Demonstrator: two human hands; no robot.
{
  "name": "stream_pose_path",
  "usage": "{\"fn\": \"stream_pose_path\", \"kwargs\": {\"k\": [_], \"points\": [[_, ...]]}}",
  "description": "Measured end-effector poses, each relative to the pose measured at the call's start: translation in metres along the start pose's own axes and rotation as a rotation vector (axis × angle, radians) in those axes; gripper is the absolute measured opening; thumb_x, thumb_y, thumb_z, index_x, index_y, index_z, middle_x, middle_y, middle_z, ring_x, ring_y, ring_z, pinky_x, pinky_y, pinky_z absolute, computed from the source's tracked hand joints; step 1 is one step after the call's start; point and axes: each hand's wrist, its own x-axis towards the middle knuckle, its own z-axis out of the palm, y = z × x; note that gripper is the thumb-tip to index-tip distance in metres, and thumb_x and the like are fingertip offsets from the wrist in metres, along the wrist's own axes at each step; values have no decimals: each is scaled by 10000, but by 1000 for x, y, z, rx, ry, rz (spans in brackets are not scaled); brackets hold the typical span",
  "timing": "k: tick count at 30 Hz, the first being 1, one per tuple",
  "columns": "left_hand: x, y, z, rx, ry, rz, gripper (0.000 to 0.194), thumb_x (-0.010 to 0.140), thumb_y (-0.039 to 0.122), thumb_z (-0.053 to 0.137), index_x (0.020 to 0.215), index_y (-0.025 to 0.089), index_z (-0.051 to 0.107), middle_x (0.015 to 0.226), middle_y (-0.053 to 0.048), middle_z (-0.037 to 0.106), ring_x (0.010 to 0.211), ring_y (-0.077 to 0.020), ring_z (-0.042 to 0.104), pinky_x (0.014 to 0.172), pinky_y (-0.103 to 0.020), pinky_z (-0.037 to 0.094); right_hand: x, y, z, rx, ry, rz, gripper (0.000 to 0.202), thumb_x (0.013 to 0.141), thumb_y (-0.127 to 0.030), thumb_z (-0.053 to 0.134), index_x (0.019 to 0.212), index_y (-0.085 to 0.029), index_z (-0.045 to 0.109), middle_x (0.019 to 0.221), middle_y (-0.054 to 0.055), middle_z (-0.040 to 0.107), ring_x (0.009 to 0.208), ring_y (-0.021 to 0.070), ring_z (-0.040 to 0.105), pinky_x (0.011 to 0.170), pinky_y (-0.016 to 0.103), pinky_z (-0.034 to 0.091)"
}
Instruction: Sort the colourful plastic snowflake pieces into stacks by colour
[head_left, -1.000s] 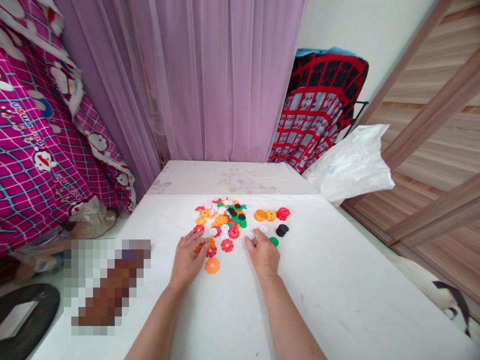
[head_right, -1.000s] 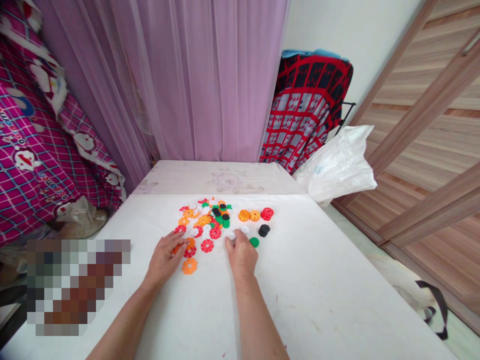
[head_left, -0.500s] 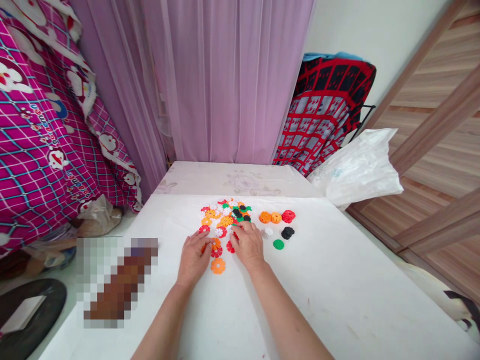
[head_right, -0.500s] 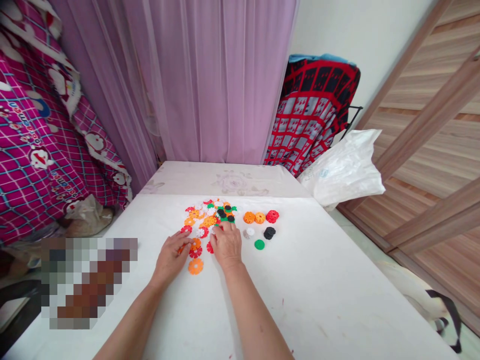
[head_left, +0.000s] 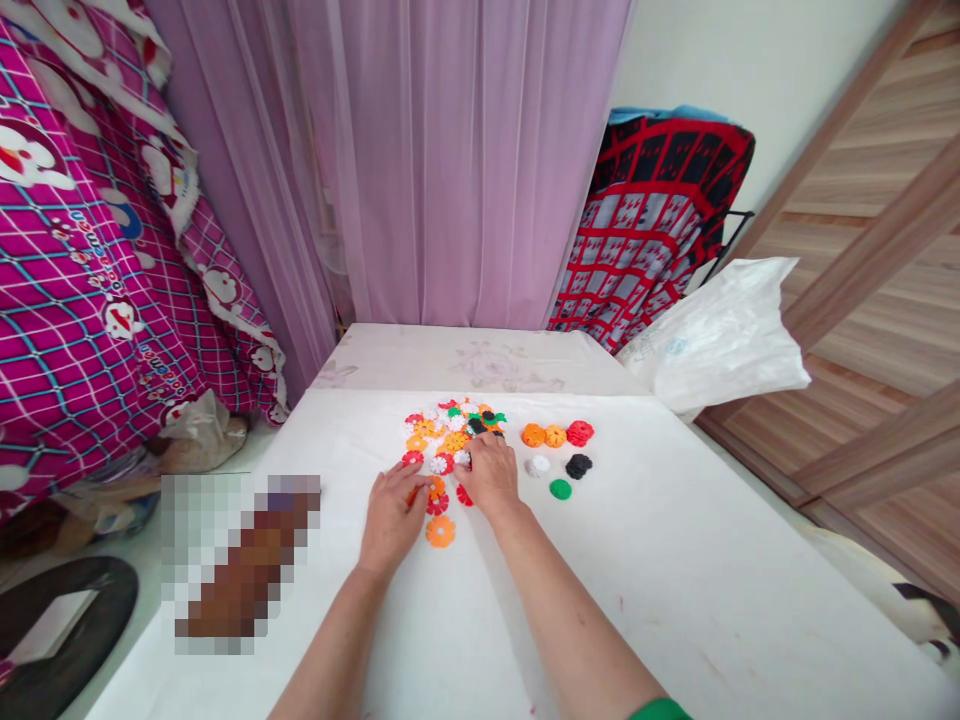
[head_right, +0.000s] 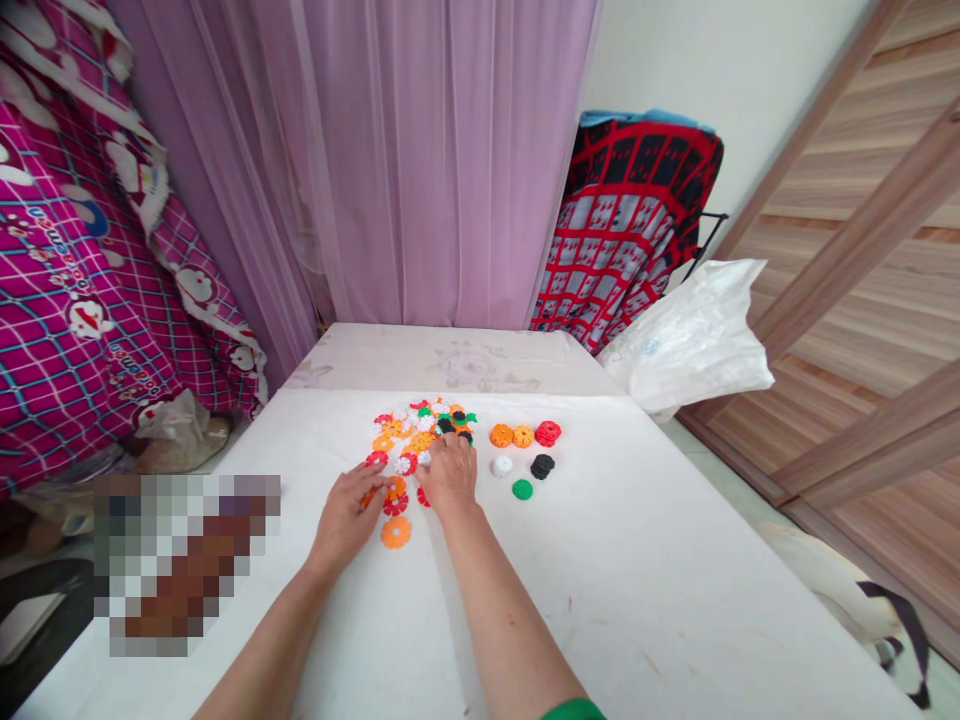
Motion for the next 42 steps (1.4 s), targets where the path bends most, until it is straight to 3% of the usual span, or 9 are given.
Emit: {"fn": "stream_pose_path", "kwargs": {"k": [5,11,27,33,37,42], "points": [[0,-2,1,-12,11,1,283,858,309,465,918,278,740,1214,-55,688,1243,-273,547,1083,-544,349,-26,24,-14,138,156,59,198,767,-272,617,948,-208,665,926,60,656,877,212,564,793,325,412],[0,0,0,-4,-5,-11,295,859,333,456,925,285,739,1226,-53,682,1256,-280,537,1103,-557,317,-69,76,-23,235,235,365,285,753,-416,543,940,-226,643,865,8,639,670,153,549,633,278,398],[0,-2,1,36,2,0,299,855,332,454,911,271,741,1219,-59,686,1241,-277,554,1084,-545,358,-51,59,-18,161,33,461,214,825,-410,547,931,-239,623,803,-26,624,726,133,554,610,233,329],[0,-5,1,34,-7,10,311,866,343,442,912,276,742,1215,-54,689,1240,-277,555,1087,-540,353,-50,59,-17,153,23,457,275,813,-442,576,994,-243,632,821,-20,642,758,145,576,625,238,341],[0,-6,2,23,2,10,299,865,339,454,921,280,741,1213,-54,689,1232,-274,561,1087,-549,347,-56,61,-14,160,100,401,256,821,-389,567,996,-225,657,796,-11,646,741,147,575,637,239,361],[0,-6,3,0,12,3,301,868,345,455,920,275,743,1216,-62,687,1237,-276,555,1084,-554,346,-56,45,-15,119,235,18,218,872,-231,492,895,-215,708,878,38,656,836,160,558,774,258,391]]}}
